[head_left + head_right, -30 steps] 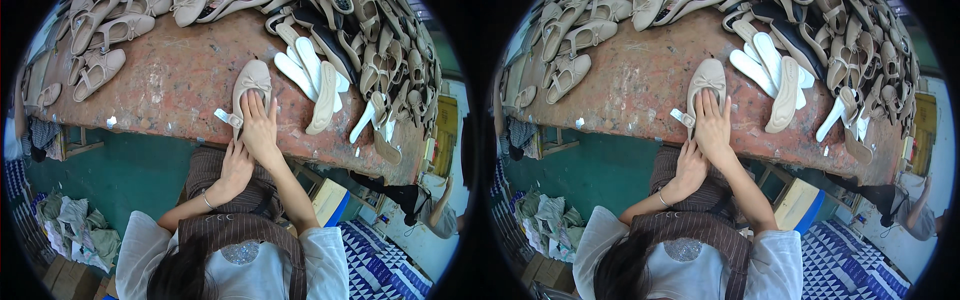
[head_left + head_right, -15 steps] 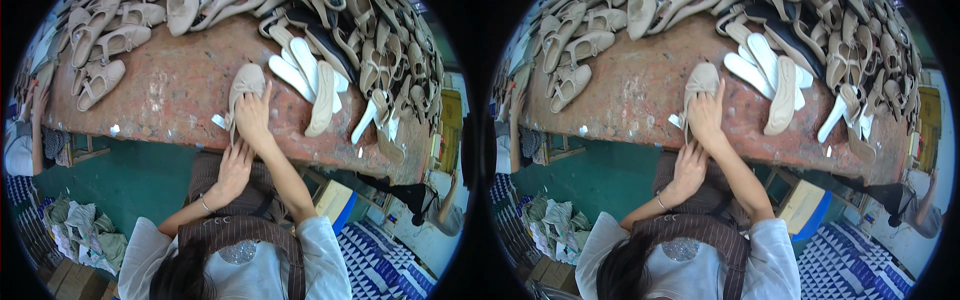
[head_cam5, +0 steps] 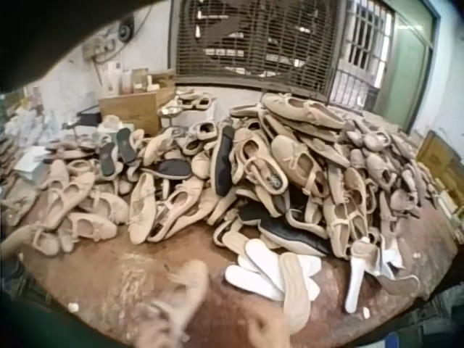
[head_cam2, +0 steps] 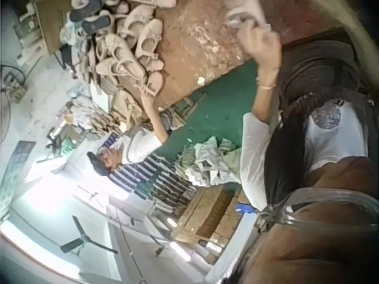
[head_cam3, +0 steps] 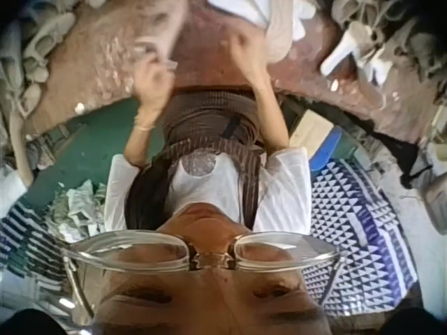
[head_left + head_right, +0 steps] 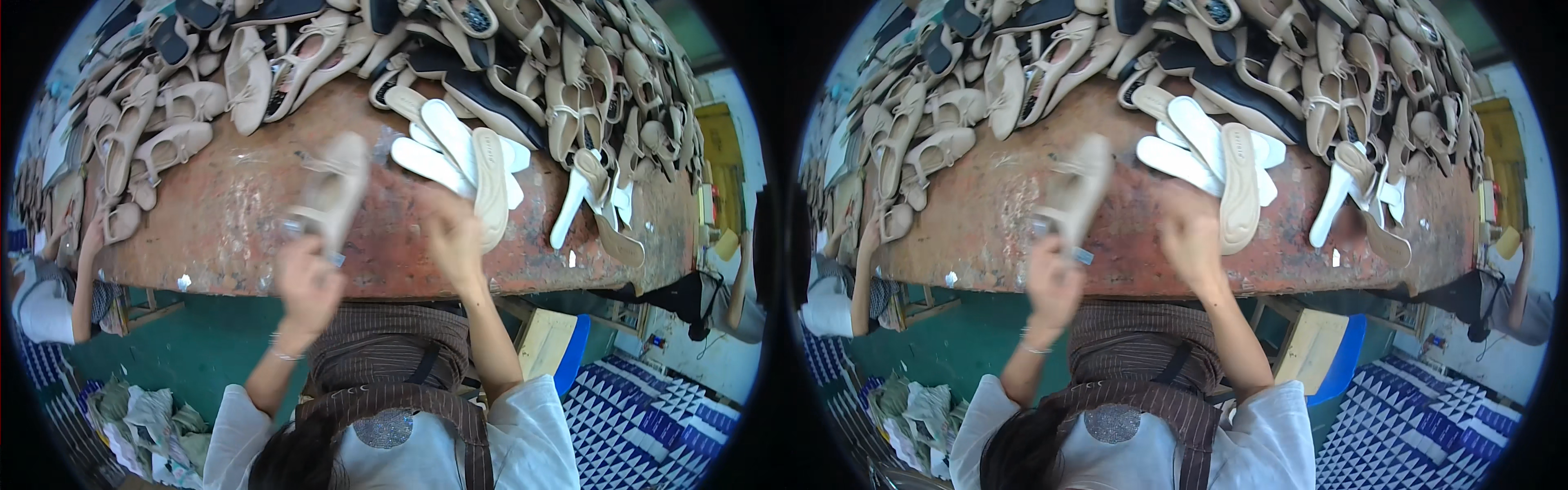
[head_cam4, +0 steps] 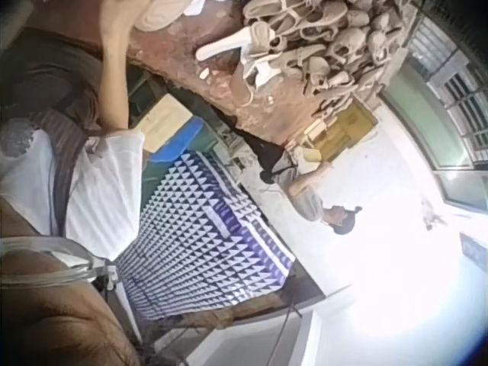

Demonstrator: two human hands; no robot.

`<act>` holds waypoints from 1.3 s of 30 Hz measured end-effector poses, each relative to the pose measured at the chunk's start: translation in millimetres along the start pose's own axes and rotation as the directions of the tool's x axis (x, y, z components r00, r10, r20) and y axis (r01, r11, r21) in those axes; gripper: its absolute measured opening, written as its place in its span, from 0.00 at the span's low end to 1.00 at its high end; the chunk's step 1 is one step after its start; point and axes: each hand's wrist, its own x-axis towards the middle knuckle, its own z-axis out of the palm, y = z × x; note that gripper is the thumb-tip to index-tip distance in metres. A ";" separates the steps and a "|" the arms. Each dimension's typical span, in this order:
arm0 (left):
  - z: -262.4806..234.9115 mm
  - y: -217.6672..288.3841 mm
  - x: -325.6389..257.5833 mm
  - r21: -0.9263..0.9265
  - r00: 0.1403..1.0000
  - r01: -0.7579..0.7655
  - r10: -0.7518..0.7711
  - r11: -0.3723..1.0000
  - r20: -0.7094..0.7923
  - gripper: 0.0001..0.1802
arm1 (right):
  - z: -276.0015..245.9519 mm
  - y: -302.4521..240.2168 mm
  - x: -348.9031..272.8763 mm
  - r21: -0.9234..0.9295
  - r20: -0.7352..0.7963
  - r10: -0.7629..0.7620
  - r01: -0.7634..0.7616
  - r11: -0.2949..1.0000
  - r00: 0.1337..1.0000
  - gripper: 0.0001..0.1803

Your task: The person inserts insoles into shoes by hand and smooths them into place on the workbench. The person also retrieves more insoles from cardboard boxes on the floor, places them onto the worktable, and fits them into shoes.

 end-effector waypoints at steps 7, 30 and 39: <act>-143.3 -102.4 202.9 0.813 0.880 0.049 0.359 0.580 -0.309 0.27 | -42.8 57.3 23.7 -0.679 -0.297 0.336 -0.445 0.584 0.894 0.47; 44.9 71.3 -15.7 -0.055 0.965 0.123 -0.106 0.991 0.240 0.34 | -76.2 -11.5 -52.5 -0.301 0.196 0.137 -0.073 0.951 0.971 0.34; -7.6 -20.2 -37.6 -0.051 0.847 0.531 -0.530 0.846 0.042 0.26 | 1.2 -21.6 -57.8 -0.318 0.451 -0.258 0.424 0.848 0.854 0.18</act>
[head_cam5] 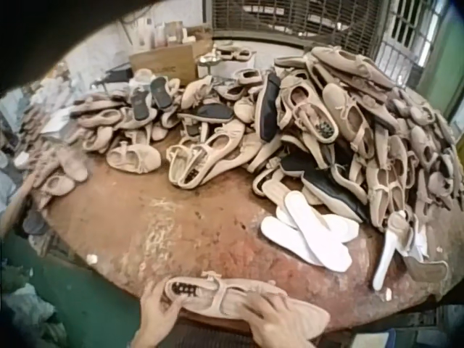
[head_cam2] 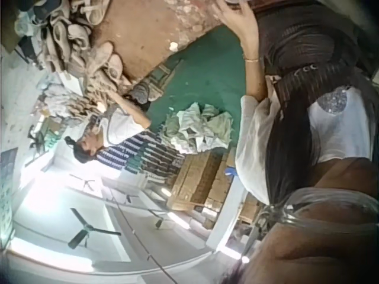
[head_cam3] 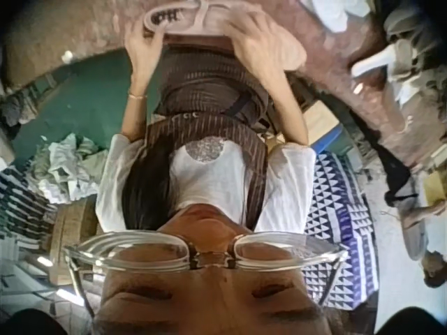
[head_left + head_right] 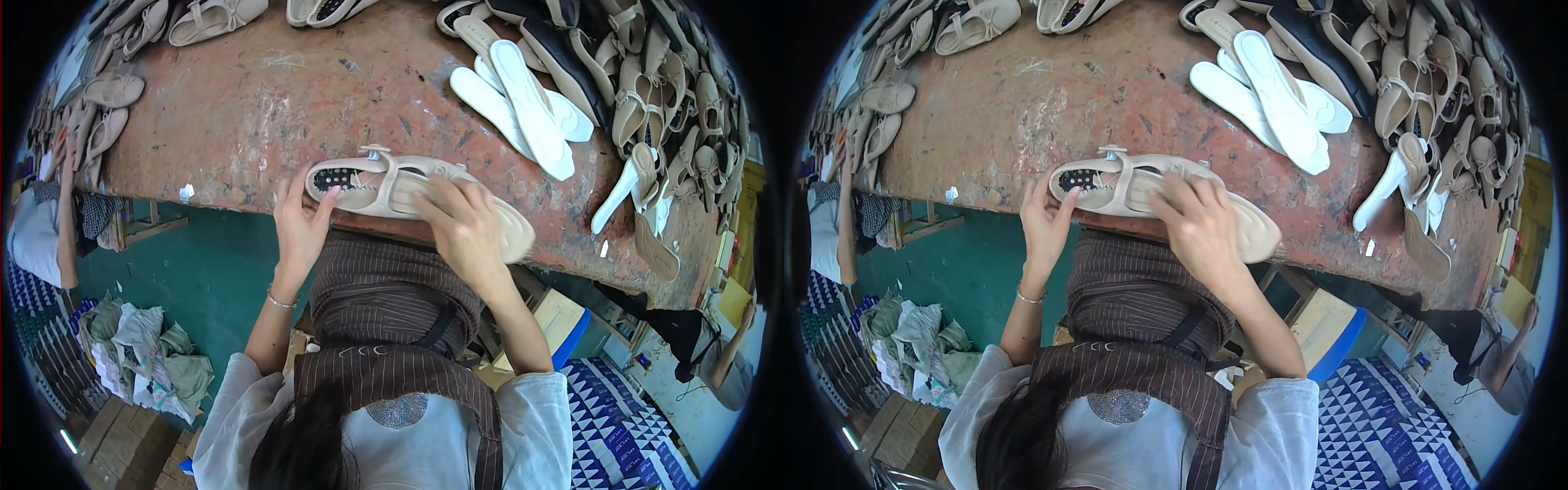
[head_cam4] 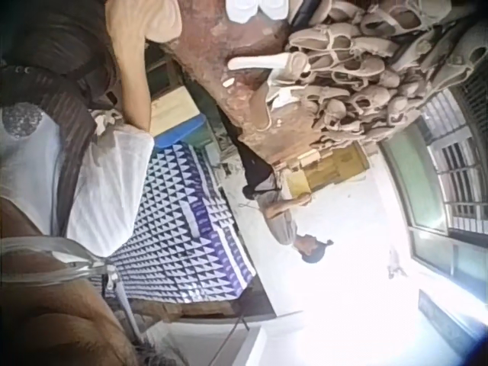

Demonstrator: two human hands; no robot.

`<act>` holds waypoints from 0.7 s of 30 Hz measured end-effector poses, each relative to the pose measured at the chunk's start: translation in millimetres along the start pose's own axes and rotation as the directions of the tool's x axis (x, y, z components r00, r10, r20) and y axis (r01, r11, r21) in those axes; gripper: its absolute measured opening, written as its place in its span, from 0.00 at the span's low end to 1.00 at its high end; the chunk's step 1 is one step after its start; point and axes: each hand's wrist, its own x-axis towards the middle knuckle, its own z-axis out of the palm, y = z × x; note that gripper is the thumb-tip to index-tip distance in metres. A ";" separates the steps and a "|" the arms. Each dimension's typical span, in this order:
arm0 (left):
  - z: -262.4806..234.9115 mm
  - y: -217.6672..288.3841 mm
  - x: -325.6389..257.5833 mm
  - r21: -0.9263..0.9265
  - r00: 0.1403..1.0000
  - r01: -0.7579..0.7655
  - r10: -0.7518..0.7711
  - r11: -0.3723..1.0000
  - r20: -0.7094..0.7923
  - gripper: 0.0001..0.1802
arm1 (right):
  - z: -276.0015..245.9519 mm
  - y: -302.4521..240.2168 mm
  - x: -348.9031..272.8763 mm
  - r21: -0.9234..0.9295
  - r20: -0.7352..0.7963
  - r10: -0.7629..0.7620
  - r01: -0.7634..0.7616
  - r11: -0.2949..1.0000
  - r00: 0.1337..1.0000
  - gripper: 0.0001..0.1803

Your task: The person inserts insoles into shoes by hand and smooths them into place on the workbench. The person also retrieves more insoles from cardboard boxes on the floor, places them onto the worktable, and fits them into shoes.

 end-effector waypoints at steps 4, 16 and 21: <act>6.0 -1.7 7.3 -0.156 1.000 0.003 0.001 0.988 0.025 0.32 | 35.6 -9.5 25.1 0.196 -0.023 -0.001 0.006 0.981 1.000 0.15; 12.7 -24.6 22.8 -0.240 0.999 0.007 -0.016 0.971 -0.038 0.23 | 76.2 -18.5 57.1 0.335 -0.018 -0.042 0.046 0.941 0.999 0.08; 12.3 -22.1 29.4 -0.362 0.978 0.203 -0.206 0.910 0.033 0.16 | 79.1 -11.9 53.1 0.184 0.034 -0.295 0.284 0.941 0.955 0.24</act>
